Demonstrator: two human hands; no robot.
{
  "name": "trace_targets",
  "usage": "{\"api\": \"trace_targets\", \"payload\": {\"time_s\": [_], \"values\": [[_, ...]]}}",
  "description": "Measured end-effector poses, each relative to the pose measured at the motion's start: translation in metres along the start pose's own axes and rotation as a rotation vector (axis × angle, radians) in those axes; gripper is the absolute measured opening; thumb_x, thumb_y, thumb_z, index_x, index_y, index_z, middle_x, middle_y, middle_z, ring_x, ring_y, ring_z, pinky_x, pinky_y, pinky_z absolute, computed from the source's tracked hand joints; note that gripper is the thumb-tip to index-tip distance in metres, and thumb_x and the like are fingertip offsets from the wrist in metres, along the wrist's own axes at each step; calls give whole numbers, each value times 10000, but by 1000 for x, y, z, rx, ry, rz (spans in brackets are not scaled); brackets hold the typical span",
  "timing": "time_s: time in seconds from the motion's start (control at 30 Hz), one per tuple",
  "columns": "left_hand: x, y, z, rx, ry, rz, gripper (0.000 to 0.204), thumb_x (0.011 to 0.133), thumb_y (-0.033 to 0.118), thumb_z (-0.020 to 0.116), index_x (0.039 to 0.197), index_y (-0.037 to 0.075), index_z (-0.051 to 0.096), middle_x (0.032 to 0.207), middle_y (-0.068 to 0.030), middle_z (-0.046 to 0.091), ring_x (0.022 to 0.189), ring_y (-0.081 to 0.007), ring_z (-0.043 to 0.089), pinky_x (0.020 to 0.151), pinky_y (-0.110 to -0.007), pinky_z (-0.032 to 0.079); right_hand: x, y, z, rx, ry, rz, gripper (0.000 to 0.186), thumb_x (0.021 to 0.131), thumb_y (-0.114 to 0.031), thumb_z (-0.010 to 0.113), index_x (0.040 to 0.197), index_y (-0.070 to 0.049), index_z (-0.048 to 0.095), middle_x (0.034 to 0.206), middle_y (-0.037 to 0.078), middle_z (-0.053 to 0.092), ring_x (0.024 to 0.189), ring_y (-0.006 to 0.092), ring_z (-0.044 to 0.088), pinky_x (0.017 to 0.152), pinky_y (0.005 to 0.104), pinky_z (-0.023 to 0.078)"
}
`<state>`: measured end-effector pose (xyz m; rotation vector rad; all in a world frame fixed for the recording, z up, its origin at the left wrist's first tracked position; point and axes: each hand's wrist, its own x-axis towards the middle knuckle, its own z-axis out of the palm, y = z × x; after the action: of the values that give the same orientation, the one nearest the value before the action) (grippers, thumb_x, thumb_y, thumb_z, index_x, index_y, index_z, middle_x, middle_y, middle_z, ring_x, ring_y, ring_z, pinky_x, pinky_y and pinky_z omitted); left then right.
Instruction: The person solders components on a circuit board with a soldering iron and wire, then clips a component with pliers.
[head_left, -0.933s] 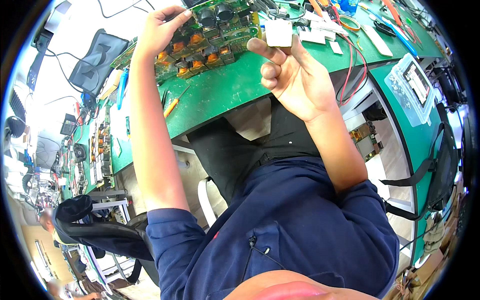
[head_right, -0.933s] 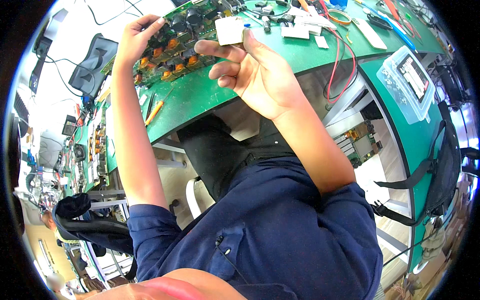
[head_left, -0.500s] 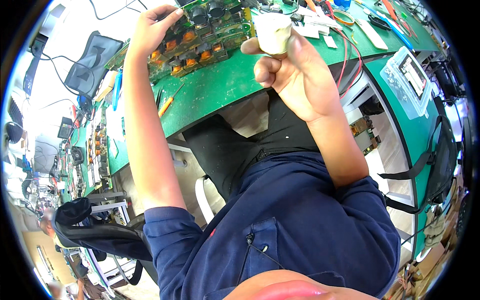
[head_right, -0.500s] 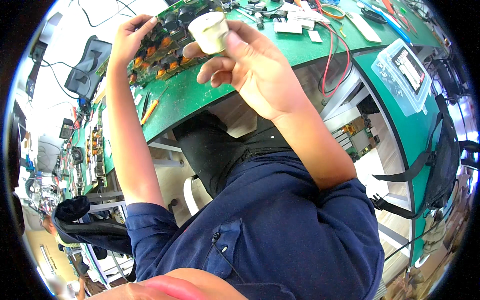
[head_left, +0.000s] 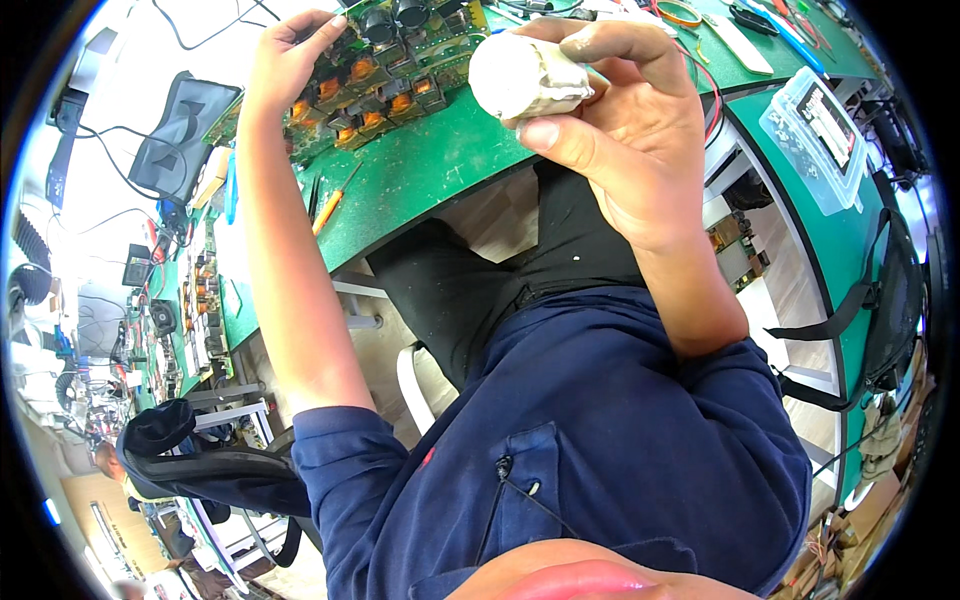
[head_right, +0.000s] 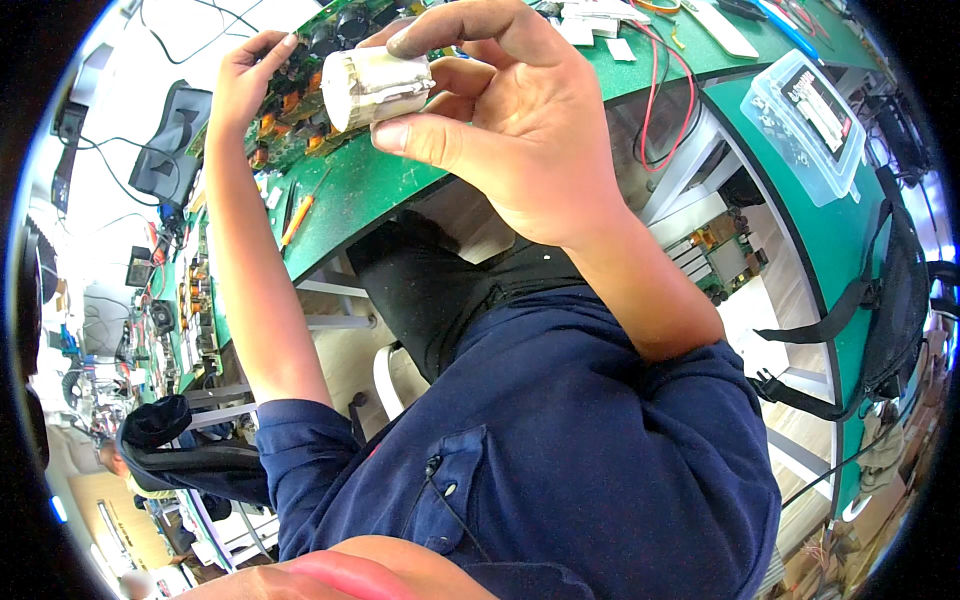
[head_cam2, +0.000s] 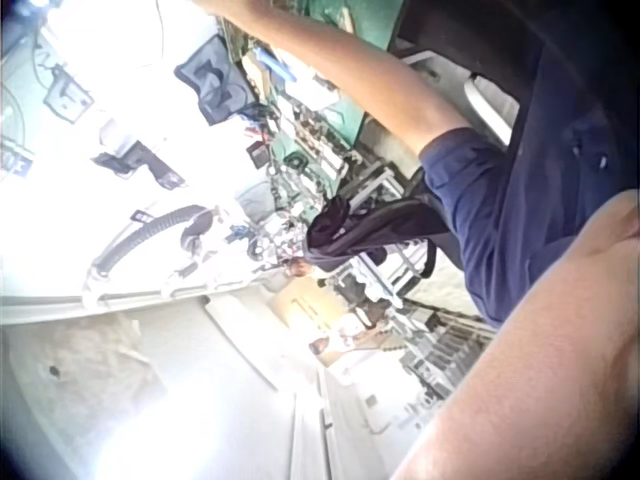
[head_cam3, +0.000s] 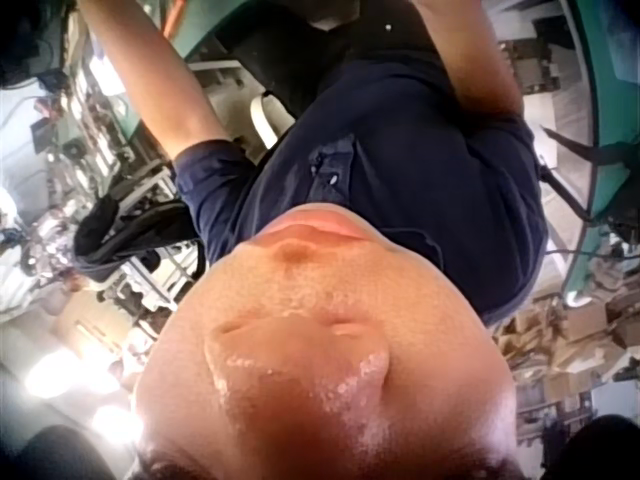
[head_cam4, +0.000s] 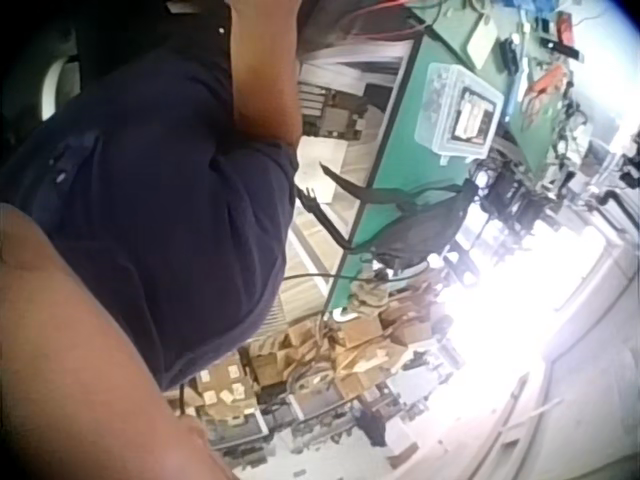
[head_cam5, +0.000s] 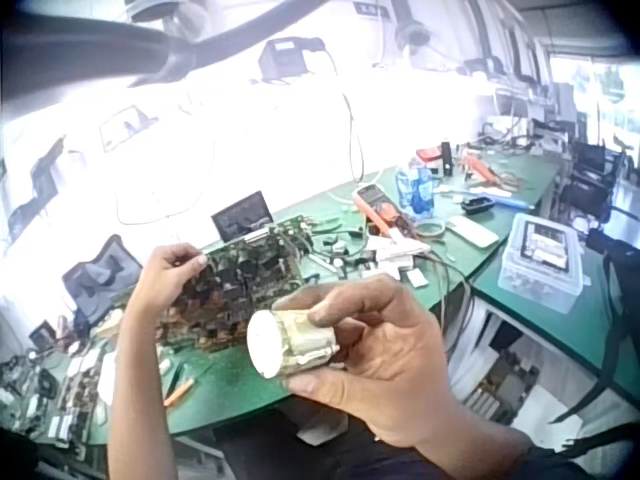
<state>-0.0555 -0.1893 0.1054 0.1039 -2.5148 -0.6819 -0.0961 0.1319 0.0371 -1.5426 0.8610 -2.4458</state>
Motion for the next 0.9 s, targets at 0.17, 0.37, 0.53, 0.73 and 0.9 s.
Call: {"api": "trace_targets", "payload": {"time_s": [0.17,0.37,0.53,0.73,0.9], "values": [[1,1,12,-32,1,1,232,869,232,630,929,12,671,797,27,632,768,-47,532,730,-213,423,3,-5,8,246,10,60,392,770,123,616,1123,-12,511,1191,218,540,1043,267,594,860,366,500],[1,1,7,16,23,19,237,866,239,636,928,14,673,790,24,631,759,-51,531,728,-215,421,-1,3,-5,-53,-13,-20,453,737,185,594,1100,-63,483,1162,201,552,1039,241,589,846,321,510],[2,-2,8,25,15,6,240,866,247,636,914,14,671,774,28,624,743,-48,520,715,-213,415,-5,11,-5,38,93,129,382,737,174,601,1041,-34,500,1140,149,565,994,171,593,846,293,508],[0,2,9,14,23,23,241,867,254,634,905,19,669,742,35,606,716,-42,499,687,-210,405,-7,20,-9,80,111,234,385,739,162,611,1059,-17,496,1134,143,569,998,173,584,870,285,493],[0,2,10,18,34,41,241,868,253,633,908,18,667,729,39,591,704,-42,489,675,-206,398,-6,22,-10,52,132,230,368,750,142,619,1069,-7,511,1135,136,573,1013,171,572,868,289,489]]}}
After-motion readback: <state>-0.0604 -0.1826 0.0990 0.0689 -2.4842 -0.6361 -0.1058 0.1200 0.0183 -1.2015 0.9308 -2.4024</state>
